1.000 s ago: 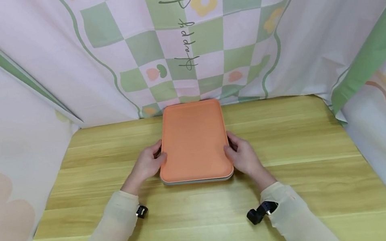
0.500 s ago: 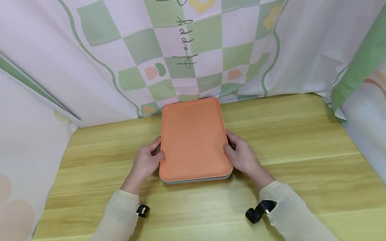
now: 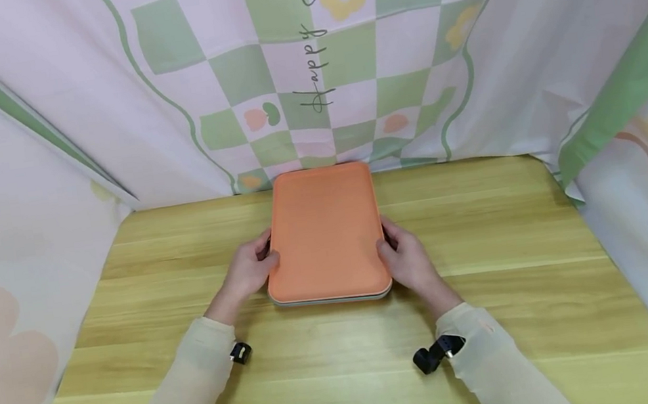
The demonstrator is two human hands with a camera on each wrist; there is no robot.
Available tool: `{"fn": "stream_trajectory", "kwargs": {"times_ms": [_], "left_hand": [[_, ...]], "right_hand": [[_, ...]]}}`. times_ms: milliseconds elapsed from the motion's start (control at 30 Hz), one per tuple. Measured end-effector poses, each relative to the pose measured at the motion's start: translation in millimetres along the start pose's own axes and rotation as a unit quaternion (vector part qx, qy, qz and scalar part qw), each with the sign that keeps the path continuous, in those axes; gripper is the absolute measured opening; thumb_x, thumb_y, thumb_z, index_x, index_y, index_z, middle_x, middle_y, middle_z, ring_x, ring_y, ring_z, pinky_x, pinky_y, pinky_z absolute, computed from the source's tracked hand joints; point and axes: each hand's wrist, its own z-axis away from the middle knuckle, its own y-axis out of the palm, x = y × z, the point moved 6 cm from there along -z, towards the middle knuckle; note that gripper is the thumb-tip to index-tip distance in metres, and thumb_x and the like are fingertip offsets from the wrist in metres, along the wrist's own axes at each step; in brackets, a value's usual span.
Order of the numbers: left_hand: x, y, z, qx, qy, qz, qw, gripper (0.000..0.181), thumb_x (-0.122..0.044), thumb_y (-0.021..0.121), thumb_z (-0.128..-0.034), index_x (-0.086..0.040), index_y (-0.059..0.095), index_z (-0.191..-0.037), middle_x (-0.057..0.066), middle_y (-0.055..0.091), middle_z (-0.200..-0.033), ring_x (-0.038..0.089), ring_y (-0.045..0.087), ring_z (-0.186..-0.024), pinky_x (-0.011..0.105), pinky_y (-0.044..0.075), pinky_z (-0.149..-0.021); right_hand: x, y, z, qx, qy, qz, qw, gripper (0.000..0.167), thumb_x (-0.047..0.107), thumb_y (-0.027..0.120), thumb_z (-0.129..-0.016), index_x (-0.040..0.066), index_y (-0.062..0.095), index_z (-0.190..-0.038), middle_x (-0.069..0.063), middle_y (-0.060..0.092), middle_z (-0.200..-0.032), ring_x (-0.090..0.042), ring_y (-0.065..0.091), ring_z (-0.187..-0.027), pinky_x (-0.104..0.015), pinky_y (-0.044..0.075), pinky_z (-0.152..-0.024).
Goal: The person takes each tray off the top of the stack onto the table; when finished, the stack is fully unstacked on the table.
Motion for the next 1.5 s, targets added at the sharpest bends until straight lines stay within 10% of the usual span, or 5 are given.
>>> {"fn": "stream_trajectory", "kwargs": {"times_ms": [600,1500], "left_hand": [[1.7,-1.5,-0.2,-0.023,-0.001,0.024,0.9994,0.062,0.001,0.059,-0.0974,-0.01,0.054,-0.158,0.016,0.066,-0.15,0.021,0.07,-0.116,0.021,0.056,-0.082],[5.0,-1.4,-0.7,-0.016,-0.053,0.087,0.9947,0.066,0.003,0.06,-0.0928,-0.003,0.05,-0.158,0.012,0.049,-0.167,0.027,0.052,-0.151,0.042,0.05,-0.12]], "right_hand": [[3.4,0.2,0.2,-0.015,0.009,0.022,0.9996,0.054,0.005,0.05,-0.11,-0.007,0.042,-0.162,-0.032,0.057,-0.154,-0.041,0.063,-0.135,0.0,0.043,-0.09],[-0.3,2.3,1.1,-0.024,-0.002,-0.001,0.9997,0.055,0.003,0.047,-0.11,-0.007,0.039,-0.163,-0.033,0.055,-0.155,-0.043,0.063,-0.133,0.001,0.043,-0.089]]}}
